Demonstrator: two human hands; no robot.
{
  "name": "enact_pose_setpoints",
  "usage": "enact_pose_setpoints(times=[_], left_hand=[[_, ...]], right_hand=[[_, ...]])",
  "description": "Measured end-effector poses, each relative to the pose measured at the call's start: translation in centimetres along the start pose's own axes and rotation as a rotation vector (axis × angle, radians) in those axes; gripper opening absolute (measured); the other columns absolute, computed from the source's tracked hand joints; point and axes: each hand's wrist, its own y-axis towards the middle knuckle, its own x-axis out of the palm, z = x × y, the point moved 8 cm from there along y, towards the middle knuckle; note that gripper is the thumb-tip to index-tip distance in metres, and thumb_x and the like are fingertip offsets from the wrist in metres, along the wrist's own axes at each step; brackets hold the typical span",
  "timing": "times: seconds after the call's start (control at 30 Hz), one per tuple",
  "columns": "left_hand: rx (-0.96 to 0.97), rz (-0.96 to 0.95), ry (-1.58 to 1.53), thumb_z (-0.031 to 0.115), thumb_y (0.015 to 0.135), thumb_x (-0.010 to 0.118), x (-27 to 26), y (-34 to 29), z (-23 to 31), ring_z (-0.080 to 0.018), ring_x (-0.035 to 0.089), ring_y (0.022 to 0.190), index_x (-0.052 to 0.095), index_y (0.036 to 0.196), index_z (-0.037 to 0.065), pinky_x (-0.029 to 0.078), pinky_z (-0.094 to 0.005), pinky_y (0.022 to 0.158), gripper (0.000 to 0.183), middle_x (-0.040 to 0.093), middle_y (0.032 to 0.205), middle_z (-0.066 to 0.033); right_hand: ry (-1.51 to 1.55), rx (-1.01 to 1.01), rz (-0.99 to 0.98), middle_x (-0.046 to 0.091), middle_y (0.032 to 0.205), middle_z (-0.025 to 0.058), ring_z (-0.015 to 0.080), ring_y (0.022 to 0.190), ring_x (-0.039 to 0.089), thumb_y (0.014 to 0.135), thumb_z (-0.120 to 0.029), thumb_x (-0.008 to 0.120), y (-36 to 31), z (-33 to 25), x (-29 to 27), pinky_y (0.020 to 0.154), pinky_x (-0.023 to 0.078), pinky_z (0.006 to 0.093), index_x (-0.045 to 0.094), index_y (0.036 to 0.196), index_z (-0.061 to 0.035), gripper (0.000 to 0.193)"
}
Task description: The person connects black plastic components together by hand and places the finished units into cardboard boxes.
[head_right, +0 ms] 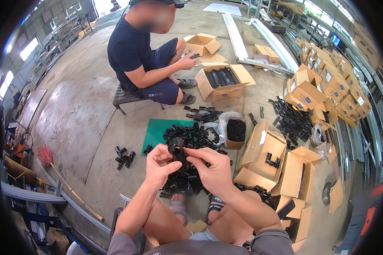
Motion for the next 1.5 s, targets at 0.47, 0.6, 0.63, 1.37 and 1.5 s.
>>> enact_pose_setpoints(times=[0.47,0.6,0.63,1.37,1.5], left_hand=[[0.009,0.023,0.114,-0.010,0.079,0.079,1.1,-0.2,-0.2,-0.0105,0.066,0.094,0.056,0.096,0.005,0.058,-0.0286,0.084,0.032,0.070,0.106,-0.0069],[-0.017,0.009,0.099,-0.010,0.079,0.079,1.8,-0.1,-0.6,-0.0104,0.066,0.095,0.056,0.096,0.005,0.058,-0.0282,0.084,0.032,0.070,0.106,-0.0063],[-0.022,0.003,0.095,-0.009,0.079,0.079,1.9,-0.1,-0.8,-0.0103,0.065,0.095,0.056,0.096,0.005,0.058,-0.0281,0.084,0.032,0.070,0.106,-0.0061],[-0.071,0.025,0.045,-0.007,0.077,0.081,1.1,0.1,-1.3,-0.0088,0.065,0.090,0.057,0.093,0.006,0.058,-0.0255,0.078,0.032,0.068,0.098,-0.0029],[-0.055,0.024,0.053,-0.007,0.078,0.081,0.9,0.0,-0.9,-0.0088,0.065,0.090,0.057,0.093,0.006,0.058,-0.0256,0.077,0.032,0.069,0.099,-0.0035]], right_hand=[[-0.156,-0.107,0.028,0.067,0.083,0.0109,0.0202,0.068,0.063,0.091,-0.006,0.071,-0.4,-0.4,-0.9,0.061,0.048,0.0312,0.073,0.098,-0.0001,0.010],[-0.287,-0.173,-0.016,0.060,0.081,0.0115,0.0279,0.071,0.060,0.094,-0.009,0.067,-0.3,-0.8,-1.2,0.062,0.048,0.0363,0.066,0.092,-0.0008,0.009],[-0.316,-0.198,-0.037,0.059,0.080,0.0118,0.0294,0.071,0.060,0.094,-0.010,0.066,-0.3,-0.6,-1.3,0.063,0.048,0.0375,0.064,0.092,-0.0008,0.010],[-0.296,-0.290,-0.225,0.060,0.085,0.0125,0.0272,0.071,0.062,0.093,-0.011,0.066,-0.4,0.4,-0.4,0.064,0.049,0.0373,0.058,0.103,-0.0020,0.016],[-0.264,-0.171,-0.225,0.058,0.084,0.0135,0.0309,0.074,0.061,0.094,-0.008,0.064,-0.3,-0.2,-0.6,0.065,0.049,0.0402,0.058,0.102,-0.0022,0.012]])
